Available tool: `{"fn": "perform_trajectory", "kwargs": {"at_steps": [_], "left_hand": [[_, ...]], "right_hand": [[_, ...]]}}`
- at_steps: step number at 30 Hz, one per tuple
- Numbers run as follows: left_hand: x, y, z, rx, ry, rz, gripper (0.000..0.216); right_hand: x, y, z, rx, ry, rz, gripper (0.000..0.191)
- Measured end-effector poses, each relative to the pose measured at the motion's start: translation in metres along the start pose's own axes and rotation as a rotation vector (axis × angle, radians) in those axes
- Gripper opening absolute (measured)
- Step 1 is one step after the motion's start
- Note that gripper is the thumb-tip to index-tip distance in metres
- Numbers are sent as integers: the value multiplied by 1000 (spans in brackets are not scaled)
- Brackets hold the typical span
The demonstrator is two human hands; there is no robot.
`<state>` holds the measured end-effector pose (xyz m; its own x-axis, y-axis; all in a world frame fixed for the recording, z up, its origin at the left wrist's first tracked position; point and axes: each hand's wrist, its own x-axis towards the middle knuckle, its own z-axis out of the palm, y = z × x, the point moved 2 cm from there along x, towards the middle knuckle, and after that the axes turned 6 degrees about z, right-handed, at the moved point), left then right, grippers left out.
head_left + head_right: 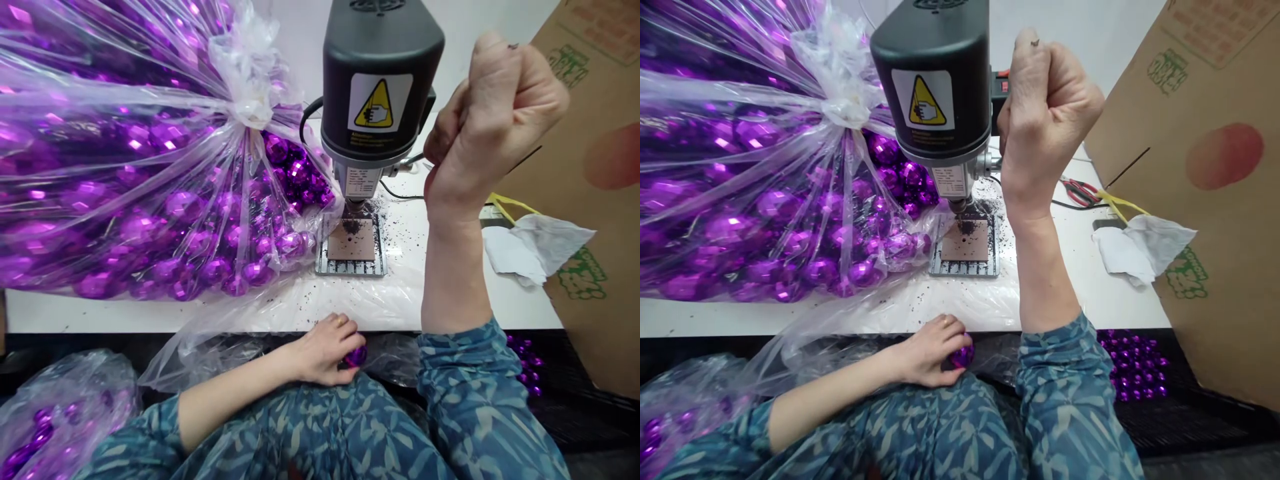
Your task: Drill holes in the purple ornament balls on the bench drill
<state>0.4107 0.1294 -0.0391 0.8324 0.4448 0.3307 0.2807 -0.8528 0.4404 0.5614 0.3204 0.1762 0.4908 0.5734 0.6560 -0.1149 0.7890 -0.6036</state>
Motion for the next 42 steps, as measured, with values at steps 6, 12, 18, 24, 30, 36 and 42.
{"fn": "perform_trajectory", "kwargs": {"at_steps": [6,12,18,24,30,36,42], "left_hand": [[-9,-10,-11,158,-30,104,47],[56,-119,-86,245,504,-420,19],[73,-193,-105,199,108,-797,32],[54,-178,-105,241,11,-663,28],[57,-109,-131,80,621,-575,33],[60,-86,-90,-1001,734,-631,35],[60,-103,-59,-1216,857,-717,33]], "right_hand": [[0,1,-1,4,8,32,51],[0,4,-3,-62,20,-35,55],[-1,5,-4,-42,4,-49,51],[-2,4,-3,10,8,-91,49],[-1,5,-3,-161,27,-86,53],[-2,5,-4,-65,12,-79,50],[-2,5,-2,-101,19,-122,55]]}}
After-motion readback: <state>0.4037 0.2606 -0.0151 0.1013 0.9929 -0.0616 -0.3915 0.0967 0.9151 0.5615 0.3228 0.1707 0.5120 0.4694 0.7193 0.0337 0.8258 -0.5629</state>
